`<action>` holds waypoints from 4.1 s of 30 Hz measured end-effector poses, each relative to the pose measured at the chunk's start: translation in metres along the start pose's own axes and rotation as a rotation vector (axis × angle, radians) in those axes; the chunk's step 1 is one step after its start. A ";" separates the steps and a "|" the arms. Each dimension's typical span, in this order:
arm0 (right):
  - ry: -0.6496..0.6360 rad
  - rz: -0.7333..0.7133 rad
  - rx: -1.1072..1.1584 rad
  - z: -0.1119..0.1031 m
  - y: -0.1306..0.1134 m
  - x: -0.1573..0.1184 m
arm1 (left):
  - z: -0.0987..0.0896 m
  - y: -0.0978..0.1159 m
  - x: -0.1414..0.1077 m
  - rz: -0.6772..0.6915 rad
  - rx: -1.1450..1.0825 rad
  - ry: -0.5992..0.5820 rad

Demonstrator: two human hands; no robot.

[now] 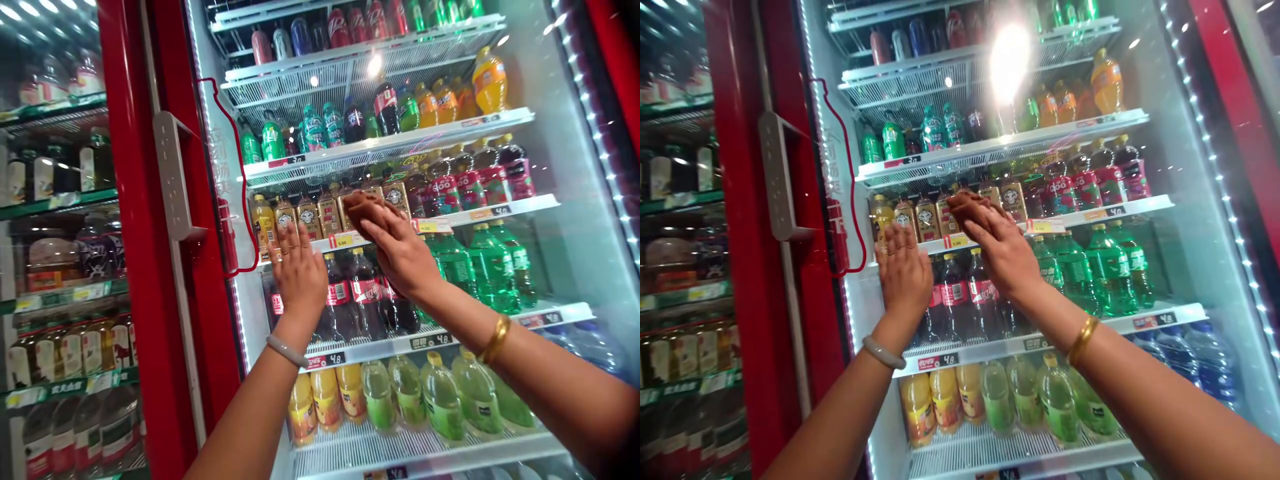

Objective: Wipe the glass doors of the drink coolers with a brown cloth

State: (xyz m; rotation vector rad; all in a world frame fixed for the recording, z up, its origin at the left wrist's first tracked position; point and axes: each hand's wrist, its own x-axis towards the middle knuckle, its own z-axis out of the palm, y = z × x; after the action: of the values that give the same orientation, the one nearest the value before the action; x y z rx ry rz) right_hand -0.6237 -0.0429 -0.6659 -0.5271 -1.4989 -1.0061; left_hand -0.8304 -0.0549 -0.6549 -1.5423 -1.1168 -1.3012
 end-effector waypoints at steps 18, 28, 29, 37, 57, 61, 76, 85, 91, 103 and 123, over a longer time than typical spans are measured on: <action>0.040 0.014 0.007 -0.004 0.017 -0.009 | 0.025 0.068 0.028 0.154 0.023 -0.041; 0.131 0.108 -0.044 -0.006 0.039 0.011 | 0.028 0.069 0.026 0.216 -0.016 -0.016; 0.110 0.074 -0.024 -0.004 0.033 0.008 | 0.028 0.068 0.026 0.223 -0.022 -0.021; 0.003 -0.065 0.033 -0.034 0.062 -0.018 | 0.027 0.070 0.028 0.192 -0.053 -0.031; 0.010 0.036 -0.053 -0.026 0.068 0.006 | 0.025 0.070 0.029 0.195 -0.105 -0.032; -0.139 -0.142 0.028 -0.054 0.075 -0.036 | 0.023 0.070 0.030 0.192 -0.130 -0.046; -0.148 -0.147 0.020 -0.062 0.092 -0.043 | 0.025 0.068 0.028 0.233 -0.107 -0.014; 0.124 0.180 -0.170 -0.041 0.106 -0.009 | 0.025 0.086 0.039 0.316 -0.115 -0.121; -0.080 -0.095 -0.049 -0.076 0.118 -0.056 | 0.039 0.142 0.054 0.452 -0.143 -0.167; -0.011 0.033 -0.132 -0.074 0.136 -0.044 | 0.053 0.156 0.049 0.430 -0.173 -0.132; 0.039 0.299 -0.234 -0.098 0.172 -0.044 | 0.070 0.206 0.047 0.263 -0.167 -0.121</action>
State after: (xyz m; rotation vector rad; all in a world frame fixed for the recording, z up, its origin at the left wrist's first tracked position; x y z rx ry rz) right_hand -0.4218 -0.0242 -0.6653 -0.8664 -1.2294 -0.9532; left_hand -0.6103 -0.0400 -0.6262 -1.8439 -0.8595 -1.1574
